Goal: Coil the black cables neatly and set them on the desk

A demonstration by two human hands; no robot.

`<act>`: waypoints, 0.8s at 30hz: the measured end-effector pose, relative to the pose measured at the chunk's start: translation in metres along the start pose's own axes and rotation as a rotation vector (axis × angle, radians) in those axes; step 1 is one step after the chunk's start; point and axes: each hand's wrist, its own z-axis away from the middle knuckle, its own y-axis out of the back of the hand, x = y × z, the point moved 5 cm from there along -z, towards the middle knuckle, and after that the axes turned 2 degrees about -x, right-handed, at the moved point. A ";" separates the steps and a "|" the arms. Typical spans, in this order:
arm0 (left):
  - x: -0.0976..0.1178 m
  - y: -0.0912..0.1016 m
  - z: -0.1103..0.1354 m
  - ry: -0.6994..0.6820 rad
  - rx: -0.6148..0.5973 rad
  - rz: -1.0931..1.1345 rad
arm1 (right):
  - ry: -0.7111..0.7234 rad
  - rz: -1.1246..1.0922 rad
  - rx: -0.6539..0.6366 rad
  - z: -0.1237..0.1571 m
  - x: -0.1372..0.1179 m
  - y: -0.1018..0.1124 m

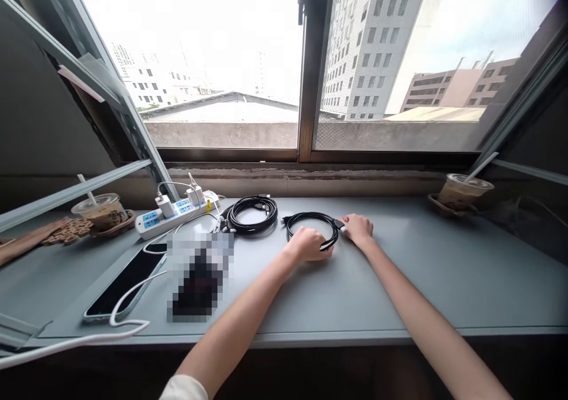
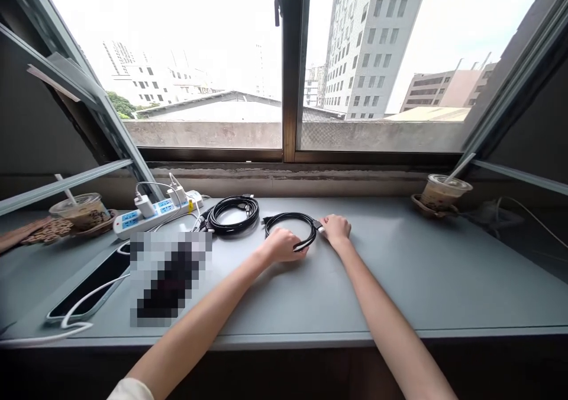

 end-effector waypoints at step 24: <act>0.018 -0.009 0.003 -0.135 -0.004 0.003 | 0.021 0.057 0.045 -0.005 0.007 -0.007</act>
